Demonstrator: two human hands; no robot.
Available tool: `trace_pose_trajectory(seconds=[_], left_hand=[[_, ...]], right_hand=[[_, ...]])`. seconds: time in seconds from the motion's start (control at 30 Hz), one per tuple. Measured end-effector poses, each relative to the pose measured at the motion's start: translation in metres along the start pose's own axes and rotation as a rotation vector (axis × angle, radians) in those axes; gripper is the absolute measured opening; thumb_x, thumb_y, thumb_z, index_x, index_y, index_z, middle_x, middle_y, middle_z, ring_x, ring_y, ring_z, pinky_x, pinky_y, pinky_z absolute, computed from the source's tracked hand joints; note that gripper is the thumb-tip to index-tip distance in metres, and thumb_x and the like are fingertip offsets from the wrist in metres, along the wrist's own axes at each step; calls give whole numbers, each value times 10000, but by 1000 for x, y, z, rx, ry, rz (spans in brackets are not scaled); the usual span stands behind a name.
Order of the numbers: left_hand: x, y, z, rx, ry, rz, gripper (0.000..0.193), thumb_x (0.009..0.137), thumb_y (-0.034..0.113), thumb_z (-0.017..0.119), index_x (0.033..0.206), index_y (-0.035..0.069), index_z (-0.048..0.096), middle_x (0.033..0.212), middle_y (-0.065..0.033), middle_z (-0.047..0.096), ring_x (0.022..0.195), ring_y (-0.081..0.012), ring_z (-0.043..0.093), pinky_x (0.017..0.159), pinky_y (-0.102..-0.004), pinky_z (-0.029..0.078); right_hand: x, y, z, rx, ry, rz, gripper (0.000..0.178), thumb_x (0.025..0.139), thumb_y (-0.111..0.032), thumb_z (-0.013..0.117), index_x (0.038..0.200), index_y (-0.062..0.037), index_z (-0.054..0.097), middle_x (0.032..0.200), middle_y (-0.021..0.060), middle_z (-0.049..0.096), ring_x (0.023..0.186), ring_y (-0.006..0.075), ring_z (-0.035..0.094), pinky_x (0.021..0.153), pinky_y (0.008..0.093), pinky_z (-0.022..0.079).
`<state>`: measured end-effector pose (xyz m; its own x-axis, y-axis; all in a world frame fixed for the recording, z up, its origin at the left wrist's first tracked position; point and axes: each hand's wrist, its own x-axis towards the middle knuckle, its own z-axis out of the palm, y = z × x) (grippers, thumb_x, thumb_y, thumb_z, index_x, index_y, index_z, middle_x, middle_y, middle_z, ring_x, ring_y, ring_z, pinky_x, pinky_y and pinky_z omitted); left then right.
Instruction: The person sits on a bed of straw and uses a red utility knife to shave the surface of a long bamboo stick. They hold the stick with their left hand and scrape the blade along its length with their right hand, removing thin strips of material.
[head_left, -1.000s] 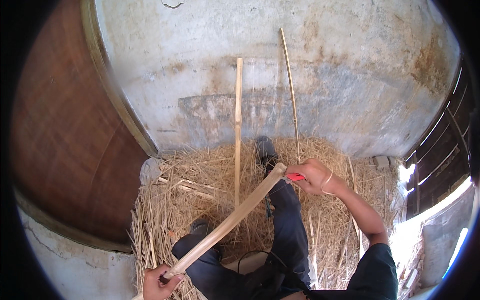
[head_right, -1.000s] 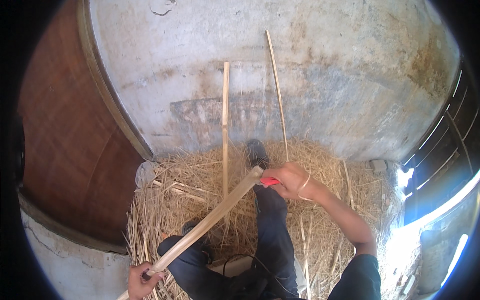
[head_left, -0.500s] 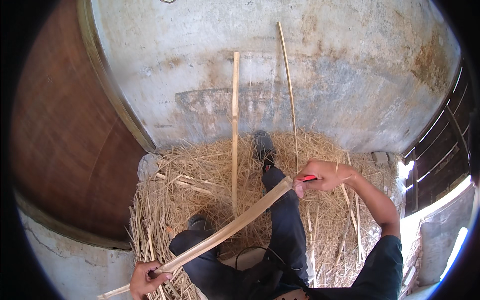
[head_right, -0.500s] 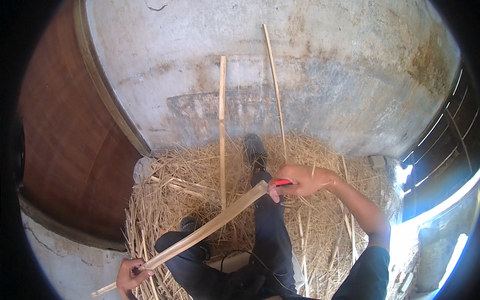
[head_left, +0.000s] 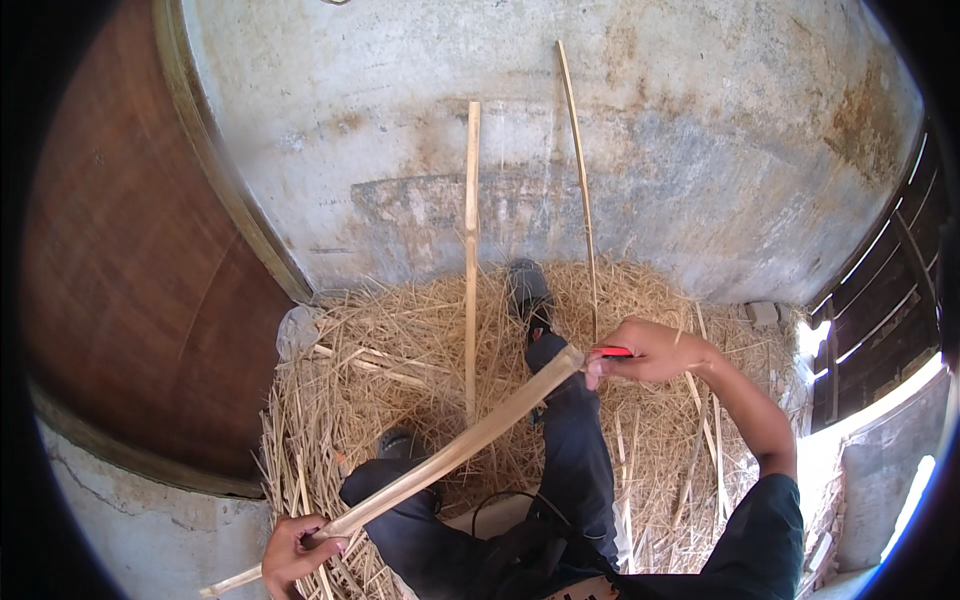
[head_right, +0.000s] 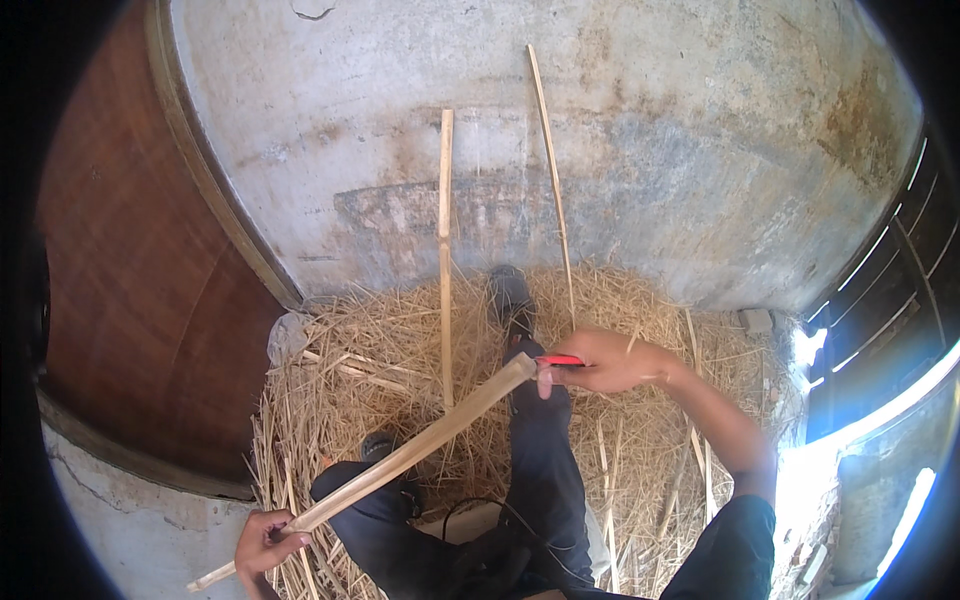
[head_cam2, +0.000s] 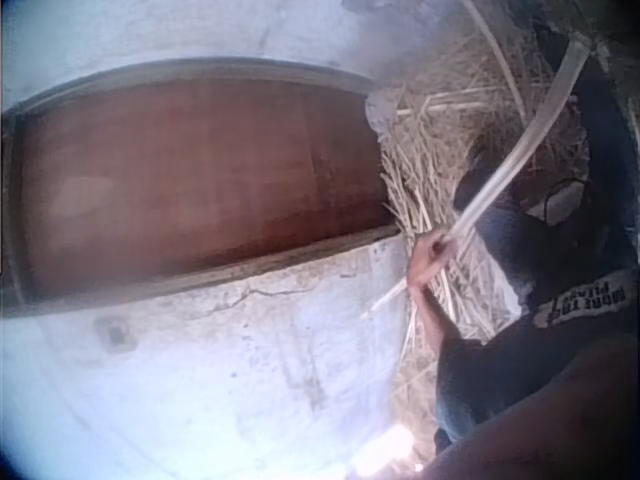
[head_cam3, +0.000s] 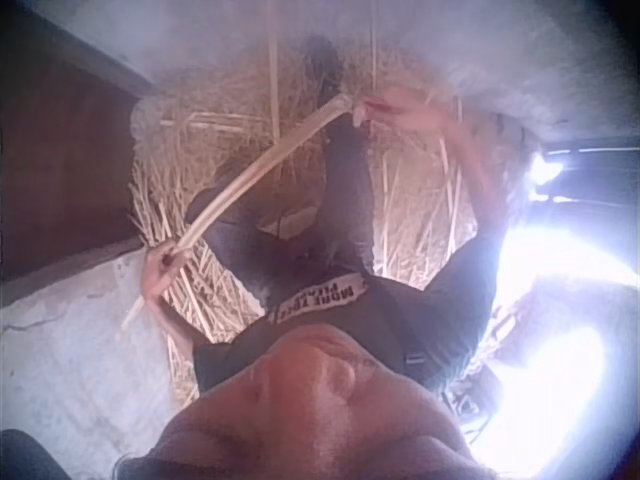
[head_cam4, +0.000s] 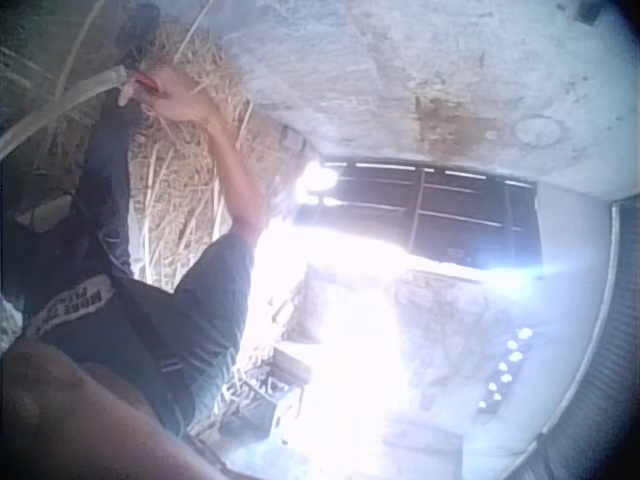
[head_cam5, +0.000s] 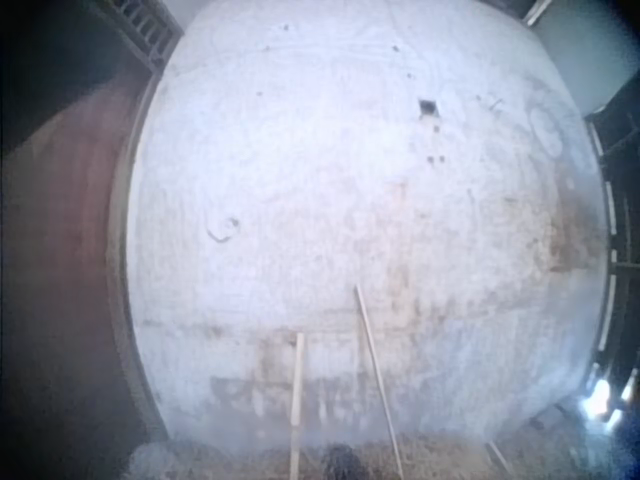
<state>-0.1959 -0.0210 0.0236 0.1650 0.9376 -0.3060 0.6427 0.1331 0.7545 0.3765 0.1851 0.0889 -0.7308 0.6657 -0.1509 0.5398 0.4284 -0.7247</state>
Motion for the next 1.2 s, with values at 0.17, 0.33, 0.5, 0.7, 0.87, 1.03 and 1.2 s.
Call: trace_pose_trajectory(seconds=[0.17, 0.33, 0.5, 0.7, 0.87, 1.03, 1.2], left_hand=[[-1, 15, 10, 79, 108, -6, 373, 853, 248, 913, 739, -5, 664, 520, -47, 531, 466, -81, 477, 465, -289, 365], [0, 22, 9, 88, 130, 15, 359, 849, 254, 912, 745, 2, 678, 523, -25, 532, 471, -70, 490, 464, -274, 367], [-7, 23, 22, 135, 249, 0, 323, 826, 254, 917, 761, 14, 712, 523, -7, 549, 479, -50, 509, 465, -260, 374], [-10, 48, 36, 277, 294, 7, 292, 806, 249, 919, 781, 28, 729, 525, -35, 604, 451, -129, 585, 492, -273, 451], [-12, 46, 39, 243, 325, -14, 282, 806, 243, 914, 784, 29, 732, 537, -36, 621, 448, -128, 581, 497, -270, 454], [-9, 37, 38, 211, 310, -16, 279, 796, 229, 920, 788, 22, 732, 543, -40, 627, 458, -110, 582, 492, -265, 446], [-10, 31, 37, 187, 309, 0, 269, 813, 224, 915, 800, 24, 737, 548, -28, 633, 467, -88, 576, 487, -262, 435]], right_hand=[[4, -34, 23, -389, 321, 226, 259, 1021, -342, 722, 1056, -87, 747, 752, 192, 698, 673, 368, 691, 652, 453, 548], [0, -14, 50, -578, 571, 123, 189, 955, -249, 754, 1071, -103, 724, 657, 166, 671, 619, 371, 708, 566, 469, 565], [6, -16, 61, -668, 581, 206, 175, 943, -188, 731, 1086, -87, 734, 694, 161, 699, 632, 372, 717, 573, 473, 573], [17, 9, 70, -457, 730, 134, 191, 1004, -213, 685, 1062, -45, 755, 770, 189, 718, 680, 375, 719, 628, 459, 576], [27, -6, 61, -45, 576, 311, 258, 1062, -250, 652, 1044, -20, 767, 832, 218, 726, 725, 402, 698, 686, 464, 550], [40, -1, 72, -100, 711, 282, 226, 1056, -233, 657, 1104, -45, 772, 848, 226, 726, 708, 415, 684, 670, 464, 529], [41, 18, 79, -183, 724, 157, 153, 1001, -115, 682, 1105, -52, 774, 842, 224, 730, 693, 400, 694, 641, 449, 520]])
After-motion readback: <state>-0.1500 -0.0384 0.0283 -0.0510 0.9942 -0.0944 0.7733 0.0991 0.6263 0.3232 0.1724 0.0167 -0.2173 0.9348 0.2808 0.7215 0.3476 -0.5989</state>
